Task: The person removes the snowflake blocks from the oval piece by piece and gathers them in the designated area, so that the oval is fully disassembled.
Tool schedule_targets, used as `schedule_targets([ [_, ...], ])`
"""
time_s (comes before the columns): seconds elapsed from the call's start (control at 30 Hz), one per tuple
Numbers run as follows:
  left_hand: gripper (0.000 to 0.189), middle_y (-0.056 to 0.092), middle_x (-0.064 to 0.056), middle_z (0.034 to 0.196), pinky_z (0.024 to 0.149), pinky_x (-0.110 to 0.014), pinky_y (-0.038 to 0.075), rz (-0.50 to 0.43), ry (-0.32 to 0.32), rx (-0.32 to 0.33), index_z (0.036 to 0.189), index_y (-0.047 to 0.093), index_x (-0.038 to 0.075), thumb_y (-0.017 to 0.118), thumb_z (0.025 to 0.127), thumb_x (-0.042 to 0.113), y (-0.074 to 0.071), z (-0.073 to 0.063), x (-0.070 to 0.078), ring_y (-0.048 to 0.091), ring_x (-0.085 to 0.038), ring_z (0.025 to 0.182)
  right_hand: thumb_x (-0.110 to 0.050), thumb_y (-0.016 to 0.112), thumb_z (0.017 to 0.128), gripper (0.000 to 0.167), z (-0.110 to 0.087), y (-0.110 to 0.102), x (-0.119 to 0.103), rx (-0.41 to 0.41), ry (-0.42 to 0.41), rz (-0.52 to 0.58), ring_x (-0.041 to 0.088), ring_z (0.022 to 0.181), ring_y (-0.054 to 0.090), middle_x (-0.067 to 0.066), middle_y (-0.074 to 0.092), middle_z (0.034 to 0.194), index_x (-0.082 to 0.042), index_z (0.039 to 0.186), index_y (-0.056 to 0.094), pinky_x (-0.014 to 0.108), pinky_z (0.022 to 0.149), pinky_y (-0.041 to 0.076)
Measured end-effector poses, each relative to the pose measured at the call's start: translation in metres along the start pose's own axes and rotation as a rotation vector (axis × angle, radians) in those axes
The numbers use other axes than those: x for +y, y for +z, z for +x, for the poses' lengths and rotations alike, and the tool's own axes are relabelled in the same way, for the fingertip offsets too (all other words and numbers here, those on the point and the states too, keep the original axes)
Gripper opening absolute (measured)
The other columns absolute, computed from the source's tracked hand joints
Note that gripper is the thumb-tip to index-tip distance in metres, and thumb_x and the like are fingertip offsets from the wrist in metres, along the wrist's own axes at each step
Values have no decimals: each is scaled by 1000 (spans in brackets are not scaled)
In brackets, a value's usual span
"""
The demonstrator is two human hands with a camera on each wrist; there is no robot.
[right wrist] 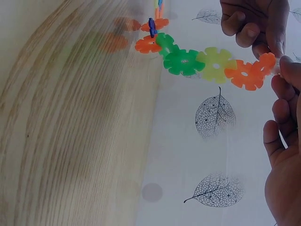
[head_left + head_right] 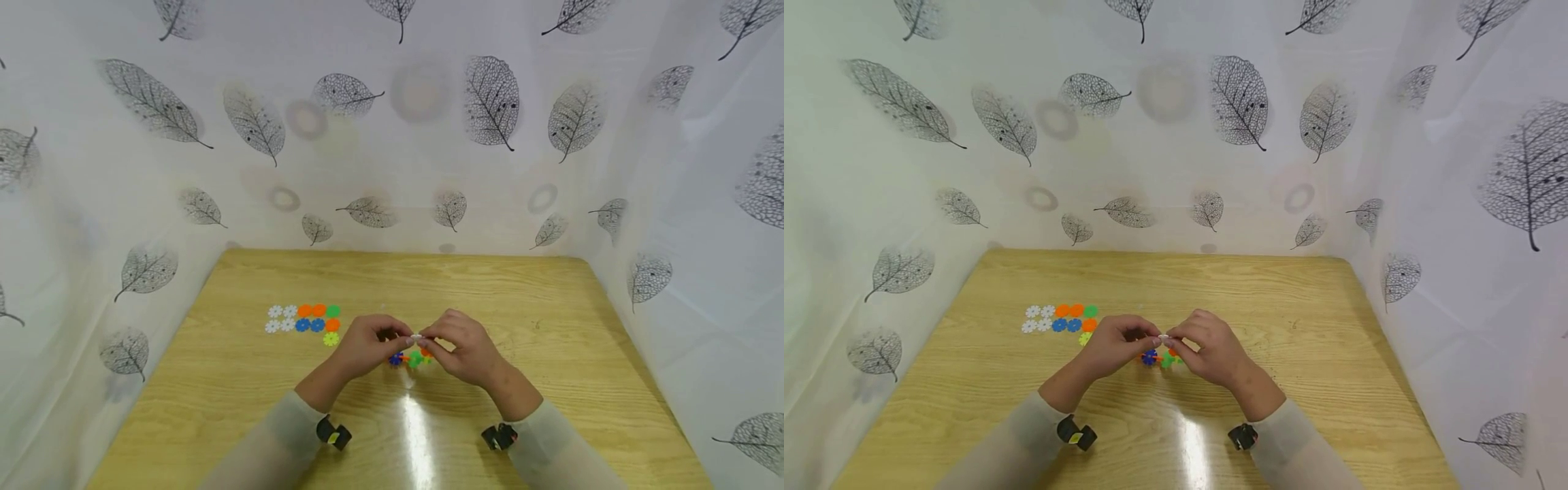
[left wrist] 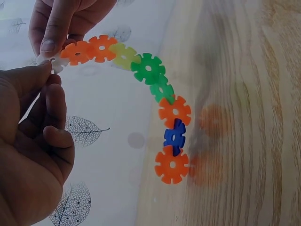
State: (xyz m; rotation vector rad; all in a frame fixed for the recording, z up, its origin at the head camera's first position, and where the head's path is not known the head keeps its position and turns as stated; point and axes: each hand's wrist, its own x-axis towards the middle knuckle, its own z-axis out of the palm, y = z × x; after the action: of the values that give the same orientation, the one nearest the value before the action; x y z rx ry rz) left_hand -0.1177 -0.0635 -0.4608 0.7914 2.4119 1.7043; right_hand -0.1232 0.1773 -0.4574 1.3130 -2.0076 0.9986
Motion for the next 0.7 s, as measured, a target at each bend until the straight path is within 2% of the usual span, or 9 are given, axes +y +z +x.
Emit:
schedule_targets([
  [0.23,4,73,8,88,57,-29,53,-3,0,8,98,78,20,76,98,24,-1,0,1,61,-14,66,-15,81,91,12,-1,0,-2,-1,41,-1,16,81,63,-5,74,92,-11,102,78,30,74,52],
  [0.43,5,74,1,88,59,-26,52,-51,-23,41,97,78,14,75,98,18,-4,-2,4,59,-14,66,-26,83,91,31,-7,1,-2,-42,140,2,20,95,61,-1,75,104,-8,115,76,36,82,51],
  [0.6,5,74,-11,92,64,-25,54,-113,-40,58,99,77,8,74,98,12,-5,-4,5,63,-27,72,-27,87,87,48,-11,3,-4,-118,214,17,19,103,62,0,74,113,-7,126,71,37,87,54],
  [0.7,5,73,-15,91,65,-26,54,-132,-47,56,99,76,7,73,99,11,-6,-4,6,64,-36,75,-25,88,86,50,-12,4,-5,-137,227,2,18,103,63,-1,73,111,-6,128,71,37,86,55],
])
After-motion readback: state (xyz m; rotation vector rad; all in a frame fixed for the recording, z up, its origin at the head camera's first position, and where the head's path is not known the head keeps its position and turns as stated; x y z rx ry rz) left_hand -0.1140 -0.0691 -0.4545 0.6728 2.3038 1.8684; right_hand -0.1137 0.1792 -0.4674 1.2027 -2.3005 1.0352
